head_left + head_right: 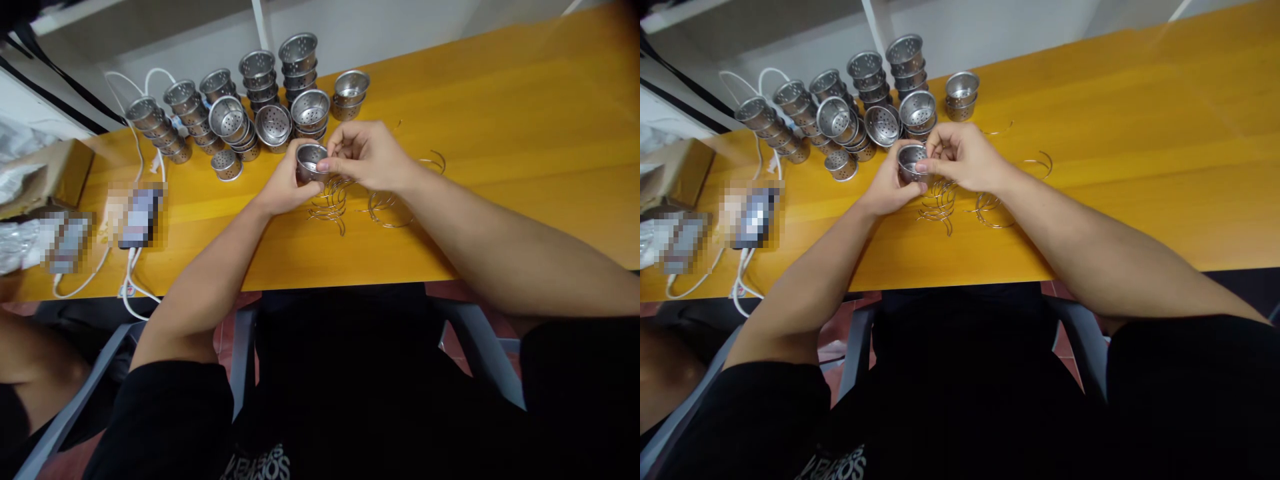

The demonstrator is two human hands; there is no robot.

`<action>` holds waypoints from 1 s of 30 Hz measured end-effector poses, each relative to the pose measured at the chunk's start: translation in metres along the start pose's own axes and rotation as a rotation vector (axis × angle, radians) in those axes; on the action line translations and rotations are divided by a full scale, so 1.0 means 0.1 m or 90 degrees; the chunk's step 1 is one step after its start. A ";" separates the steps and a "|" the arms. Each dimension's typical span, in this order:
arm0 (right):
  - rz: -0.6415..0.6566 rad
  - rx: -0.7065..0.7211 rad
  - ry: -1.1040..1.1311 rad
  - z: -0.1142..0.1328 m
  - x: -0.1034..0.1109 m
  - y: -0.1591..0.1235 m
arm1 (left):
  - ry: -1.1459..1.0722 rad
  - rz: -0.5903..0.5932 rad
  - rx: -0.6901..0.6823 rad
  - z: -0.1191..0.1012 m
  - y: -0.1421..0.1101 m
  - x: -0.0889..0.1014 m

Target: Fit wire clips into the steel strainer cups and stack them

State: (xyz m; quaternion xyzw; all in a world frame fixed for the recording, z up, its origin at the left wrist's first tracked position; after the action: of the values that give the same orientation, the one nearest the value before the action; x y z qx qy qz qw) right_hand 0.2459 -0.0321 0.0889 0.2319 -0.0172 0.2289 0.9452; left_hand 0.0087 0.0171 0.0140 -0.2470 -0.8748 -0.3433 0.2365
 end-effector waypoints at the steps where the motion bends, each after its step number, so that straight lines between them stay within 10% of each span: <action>1: 0.000 -0.001 0.003 0.01 -0.01 0.00 | 0.000 -0.001 0.000 0.01 0.00 0.00; 12: -0.101 0.032 -0.104 0.09 0.05 -0.09 | -0.034 -0.025 0.029 0.00 -0.01 0.03; 30: 0.010 0.089 -0.206 -0.09 0.02 -0.12 | 0.011 -0.049 0.075 -0.17 -0.03 0.06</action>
State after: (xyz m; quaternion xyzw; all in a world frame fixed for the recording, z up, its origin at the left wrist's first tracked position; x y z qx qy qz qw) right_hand 0.2522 -0.0374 0.0761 0.3311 -0.1546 0.1968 0.9098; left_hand 0.0068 0.0048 0.0273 -0.1963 -0.9002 -0.3019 0.2447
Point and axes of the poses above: each hand's wrist, its own y-axis towards the middle knuckle, its own x-axis out of the back of the hand, z = x × y, the point moved 3 cm from there along y, towards the middle knuckle, and after that the axes turned 3 degrees about y, right-handed, at the moved point
